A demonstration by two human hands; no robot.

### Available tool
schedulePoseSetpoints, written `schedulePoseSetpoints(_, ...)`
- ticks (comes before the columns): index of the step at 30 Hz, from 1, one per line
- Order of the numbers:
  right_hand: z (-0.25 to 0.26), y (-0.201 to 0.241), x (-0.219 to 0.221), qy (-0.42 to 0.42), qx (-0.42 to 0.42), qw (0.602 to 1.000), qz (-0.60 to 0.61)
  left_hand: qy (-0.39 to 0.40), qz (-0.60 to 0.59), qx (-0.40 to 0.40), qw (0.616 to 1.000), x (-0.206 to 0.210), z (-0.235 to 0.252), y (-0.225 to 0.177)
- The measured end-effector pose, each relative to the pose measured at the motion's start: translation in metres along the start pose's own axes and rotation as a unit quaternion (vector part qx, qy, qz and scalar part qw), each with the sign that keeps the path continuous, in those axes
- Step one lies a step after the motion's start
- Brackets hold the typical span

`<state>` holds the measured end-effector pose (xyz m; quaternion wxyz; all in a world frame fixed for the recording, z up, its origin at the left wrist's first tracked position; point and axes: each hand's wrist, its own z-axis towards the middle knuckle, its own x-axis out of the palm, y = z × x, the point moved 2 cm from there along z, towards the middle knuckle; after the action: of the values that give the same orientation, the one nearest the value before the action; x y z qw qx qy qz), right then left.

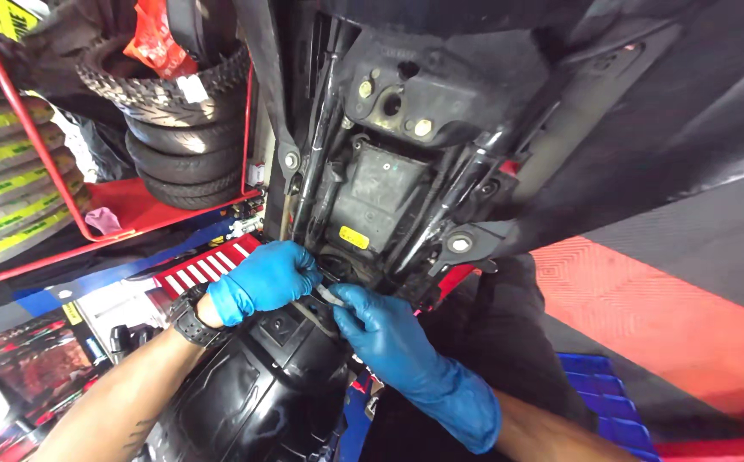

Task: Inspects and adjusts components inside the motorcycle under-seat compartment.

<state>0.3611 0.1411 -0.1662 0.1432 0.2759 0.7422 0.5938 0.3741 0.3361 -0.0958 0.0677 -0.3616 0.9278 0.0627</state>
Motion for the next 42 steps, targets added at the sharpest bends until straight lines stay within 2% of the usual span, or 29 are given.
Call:
schedulePoseSetpoints(4, 0.002, -0.003, -0.001, 0.015, 0.044, 0.996, 0.077, -0.004, 0.002, 0.001, 1.0, 0.0, 0.0, 0.001)
schedulePoseSetpoints(8, 0.006, 0.004, 0.003, -0.002, 0.052, 0.999, -0.002, -0.009, 0.008, 0.025, 1.0, 0.002, -0.003, 0.001)
schedulePoseSetpoints(12, 0.02, 0.013, -0.001, 0.038, 0.037, 0.997, -0.052, -0.029, 0.022, 0.058, 0.998, 0.004, -0.01, 0.002)
schedulePoseSetpoints(18, 0.033, 0.023, 0.003, 0.104, 0.043, 0.991, -0.077, -0.044, 0.028, 0.055, 0.997, 0.004, -0.012, 0.005)
schedulePoseSetpoints(21, 0.01, 0.012, 0.01, -0.011, -0.048, 0.995, -0.086, -0.082, 0.021, 0.051, 0.995, 0.007, -0.011, 0.005)
schedulePoseSetpoints(23, -0.011, 0.0, 0.018, -0.055, -0.102, 0.987, -0.112, -0.119, 0.005, 0.038, 0.992, 0.01, -0.01, 0.006)
schedulePoseSetpoints(28, -0.044, -0.027, 0.026, 0.005, -0.237, 0.94, -0.244, -0.151, -0.023, 0.055, 0.987, 0.013, -0.016, 0.018)
schedulePoseSetpoints(31, -0.034, -0.028, 0.015, 0.028, -0.329, 0.879, -0.343, -0.153, -0.035, 0.073, 0.985, 0.015, -0.018, 0.021)
schedulePoseSetpoints(34, -0.011, -0.023, 0.003, 0.091, -0.407, 0.814, -0.404, -0.156, -0.041, 0.084, 0.983, 0.015, -0.016, 0.023)
schedulePoseSetpoints(36, 0.005, -0.016, 0.007, 0.126, -0.414, 0.801, -0.414, -0.161, -0.04, 0.086, 0.982, 0.017, -0.016, 0.021)
schedulePoseSetpoints(40, 0.014, -0.009, 0.021, 0.149, -0.338, 0.828, -0.421, -0.17, -0.066, 0.074, 0.98, 0.015, -0.019, 0.025)
schedulePoseSetpoints(42, 0.018, -0.005, 0.017, 0.181, -0.334, 0.822, -0.424, -0.172, -0.076, 0.07, 0.98, 0.015, -0.019, 0.025)
